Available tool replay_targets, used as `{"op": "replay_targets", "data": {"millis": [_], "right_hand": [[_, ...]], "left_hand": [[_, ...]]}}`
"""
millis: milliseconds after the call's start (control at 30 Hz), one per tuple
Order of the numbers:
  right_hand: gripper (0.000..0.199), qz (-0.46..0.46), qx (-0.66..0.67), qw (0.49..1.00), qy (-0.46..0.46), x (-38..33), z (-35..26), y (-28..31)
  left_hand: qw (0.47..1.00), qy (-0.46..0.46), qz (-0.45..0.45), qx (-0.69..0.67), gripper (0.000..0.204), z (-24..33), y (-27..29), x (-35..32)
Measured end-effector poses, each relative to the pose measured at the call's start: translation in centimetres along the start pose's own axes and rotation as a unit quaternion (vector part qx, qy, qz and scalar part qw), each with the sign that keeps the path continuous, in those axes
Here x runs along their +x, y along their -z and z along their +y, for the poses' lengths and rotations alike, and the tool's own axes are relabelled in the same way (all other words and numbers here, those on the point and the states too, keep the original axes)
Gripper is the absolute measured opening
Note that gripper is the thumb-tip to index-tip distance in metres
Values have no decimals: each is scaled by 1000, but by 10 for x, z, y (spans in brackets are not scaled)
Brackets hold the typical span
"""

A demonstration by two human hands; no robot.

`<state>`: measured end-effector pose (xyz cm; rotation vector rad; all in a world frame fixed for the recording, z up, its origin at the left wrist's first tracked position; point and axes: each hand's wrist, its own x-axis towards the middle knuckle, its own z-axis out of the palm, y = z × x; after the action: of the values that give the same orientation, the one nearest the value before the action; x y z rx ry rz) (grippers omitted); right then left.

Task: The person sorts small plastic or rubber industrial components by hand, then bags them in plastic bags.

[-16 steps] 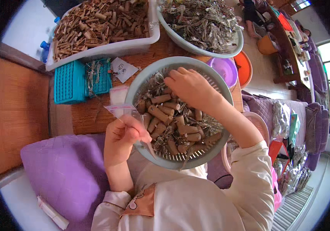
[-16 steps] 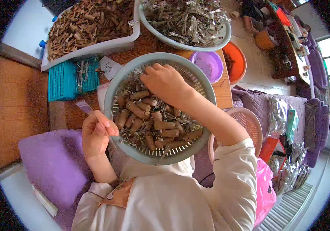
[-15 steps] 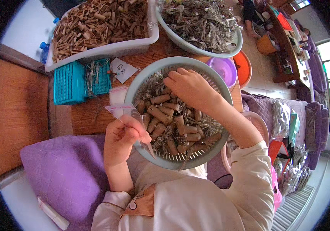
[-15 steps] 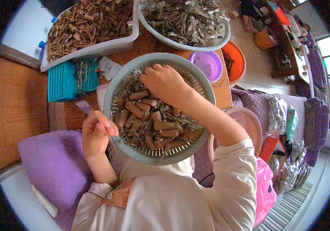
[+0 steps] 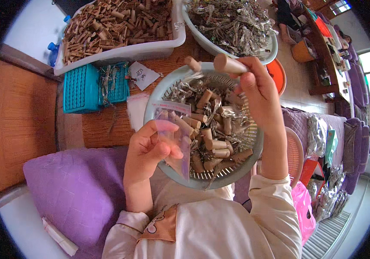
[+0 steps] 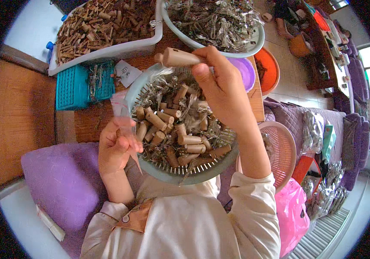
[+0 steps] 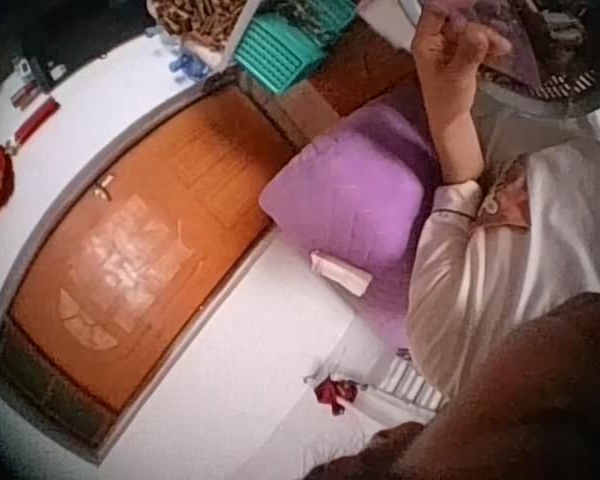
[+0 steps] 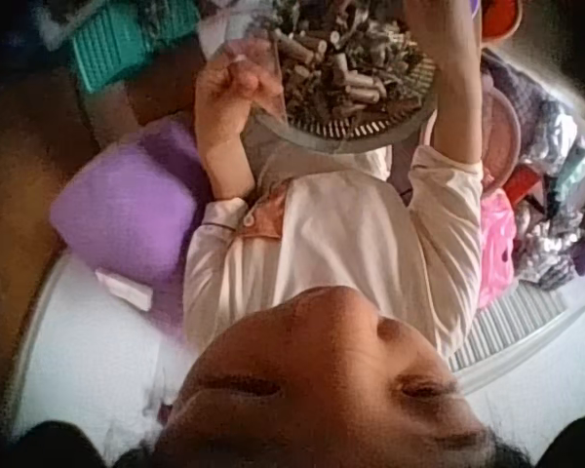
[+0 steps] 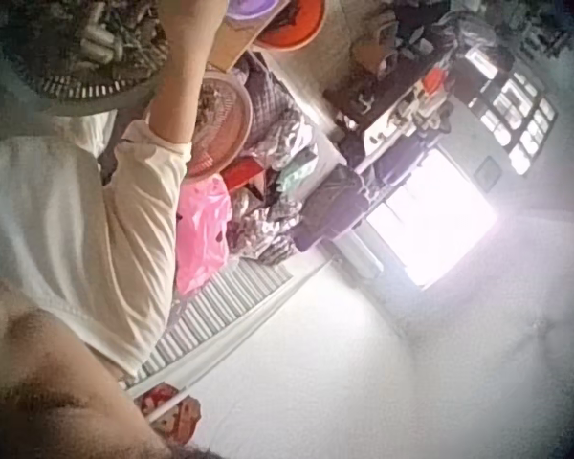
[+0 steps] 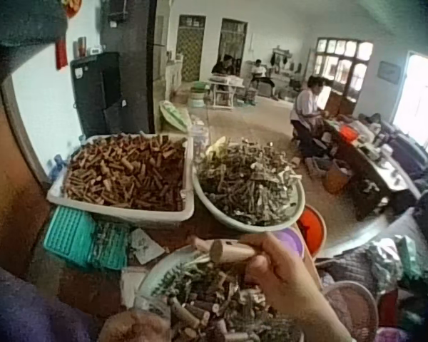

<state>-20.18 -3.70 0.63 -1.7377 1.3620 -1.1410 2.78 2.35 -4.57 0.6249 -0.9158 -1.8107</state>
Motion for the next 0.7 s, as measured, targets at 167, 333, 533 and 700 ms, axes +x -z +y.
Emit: {"op": "replay_targets", "data": {"millis": [167,333,533,700], "right_hand": [[28,-34,218,972,-76,-10,-18,1],[24,-12,297,950,-94,-22,-28,-24],[22,76,188,973,-106,-26,-28,-50],[26,56,145,981,-114,-26,-31,-47]], "left_hand": [[999,27,32,19,60,2,-13,6],[997,71,-3,13,65,-8,-38,7],[941,-111,-48,316,36,-5,-63,11],[919,-150,0,365,18,-6,-48,14]]}}
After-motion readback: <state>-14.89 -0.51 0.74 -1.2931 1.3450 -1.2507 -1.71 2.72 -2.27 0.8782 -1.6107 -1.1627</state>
